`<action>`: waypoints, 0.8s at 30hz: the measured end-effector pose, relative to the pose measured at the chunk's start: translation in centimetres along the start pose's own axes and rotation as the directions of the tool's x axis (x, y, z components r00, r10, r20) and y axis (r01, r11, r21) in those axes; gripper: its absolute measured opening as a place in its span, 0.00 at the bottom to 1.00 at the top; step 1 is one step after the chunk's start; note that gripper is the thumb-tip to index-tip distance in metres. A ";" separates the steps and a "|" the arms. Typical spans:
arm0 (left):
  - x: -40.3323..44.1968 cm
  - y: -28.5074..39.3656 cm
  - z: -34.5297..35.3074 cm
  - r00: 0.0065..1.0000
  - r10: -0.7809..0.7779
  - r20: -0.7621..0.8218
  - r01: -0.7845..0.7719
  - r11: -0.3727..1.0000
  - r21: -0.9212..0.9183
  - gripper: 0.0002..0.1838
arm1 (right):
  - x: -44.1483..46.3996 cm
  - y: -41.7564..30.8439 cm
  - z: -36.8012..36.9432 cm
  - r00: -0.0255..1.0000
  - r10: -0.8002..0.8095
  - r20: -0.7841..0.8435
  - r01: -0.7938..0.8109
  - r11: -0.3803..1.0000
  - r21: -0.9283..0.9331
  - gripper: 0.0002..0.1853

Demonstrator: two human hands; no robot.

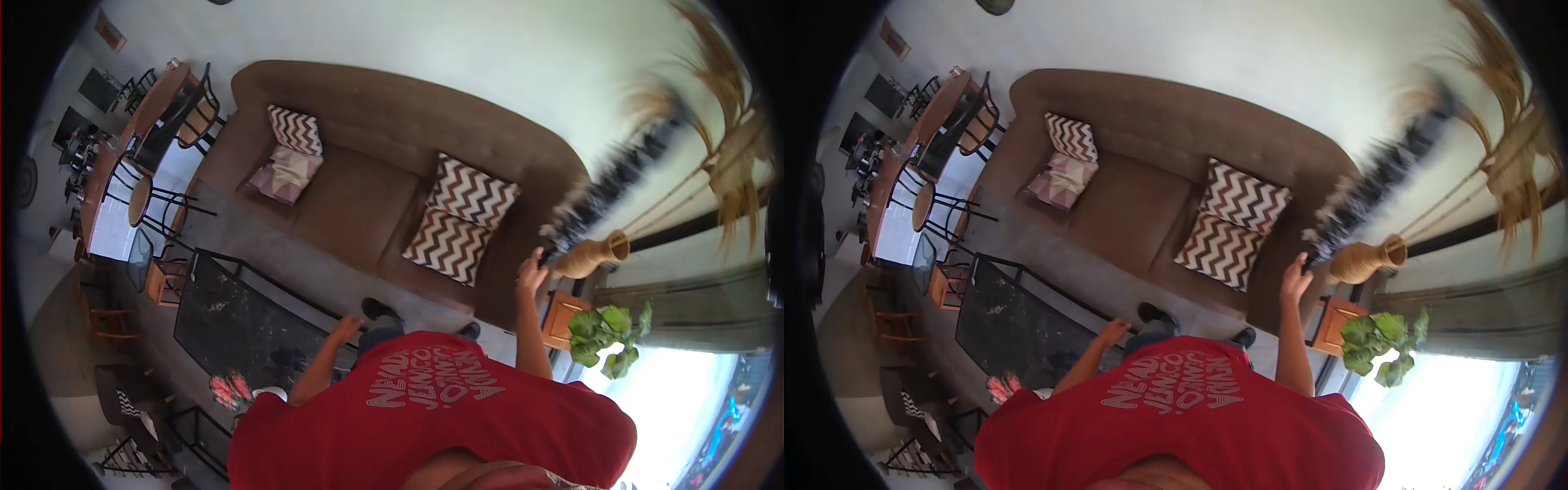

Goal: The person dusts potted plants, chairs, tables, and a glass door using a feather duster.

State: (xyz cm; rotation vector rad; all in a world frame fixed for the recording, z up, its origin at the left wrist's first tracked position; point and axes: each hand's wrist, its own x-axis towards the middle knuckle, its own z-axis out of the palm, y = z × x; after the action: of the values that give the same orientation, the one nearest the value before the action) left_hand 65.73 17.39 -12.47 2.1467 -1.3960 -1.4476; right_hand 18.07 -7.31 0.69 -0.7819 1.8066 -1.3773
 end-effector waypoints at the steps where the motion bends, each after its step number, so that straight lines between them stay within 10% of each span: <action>1: -0.1 -1.9 -1.4 1.000 -0.007 0.011 0.006 0.999 0.033 0.28 | -0.7 -3.0 2.4 0.997 -0.057 0.054 0.037 0.948 0.316 0.29; 5: 0.8 -8.9 -7.0 0.952 -0.305 0.009 0.295 0.929 0.223 0.24 | 3.7 -1.4 11.0 0.974 -0.185 0.132 0.106 0.885 0.454 0.30; 7: 1.1 -8.9 -10.2 0.962 -0.274 -0.009 0.271 0.946 0.175 0.25 | 7.6 8.0 17.1 0.886 -0.210 -0.413 0.206 0.977 -0.053 0.29; 9: 2.4 -7.5 -14.3 0.982 -0.168 -0.091 0.175 0.981 0.079 0.26 | 2.8 9.3 17.7 0.975 -0.151 -0.163 0.042 0.845 -0.533 0.26; 11: 3.8 -5.3 -17.5 0.975 -0.019 -0.221 0.006 0.998 -0.058 0.27 | 0.7 10.7 18.4 0.956 0.290 0.040 -0.180 0.689 -0.702 0.27; 15: 7.0 1.3 -22.9 0.933 0.148 -0.327 -0.277 0.876 -0.395 0.23 | -5.5 4.5 24.8 1.000 -0.014 -0.022 0.002 0.880 -0.475 0.23; 19: 2.1 17.2 -32.3 0.871 0.431 -0.236 -0.457 0.537 -0.709 0.26 | -6.5 -1.4 30.7 0.972 0.097 0.213 -0.173 0.910 0.377 0.22; 21: -1.2 23.9 -37.4 0.678 0.685 -0.268 -0.603 0.310 -0.735 0.34 | -3.9 0.1 33.8 0.978 -0.036 0.205 -0.059 0.896 0.440 0.18; 23: -6.4 29.6 -43.0 0.462 0.859 -0.221 -0.653 0.161 -0.740 0.49 | -2.9 1.9 36.8 0.985 0.169 -0.032 -0.157 0.959 0.234 0.15; 24: -9.6 31.9 -46.1 0.386 0.909 -0.160 -0.692 0.171 -0.702 0.53 | 3.6 15.1 36.7 0.904 -0.426 0.043 0.427 0.904 -0.026 0.17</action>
State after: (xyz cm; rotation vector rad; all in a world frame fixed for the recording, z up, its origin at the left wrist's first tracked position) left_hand 83.36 -6.78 35.93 0.4382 -1.3857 -1.4186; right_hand 45.96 -25.98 -20.72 -1.2714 1.6949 -1.5921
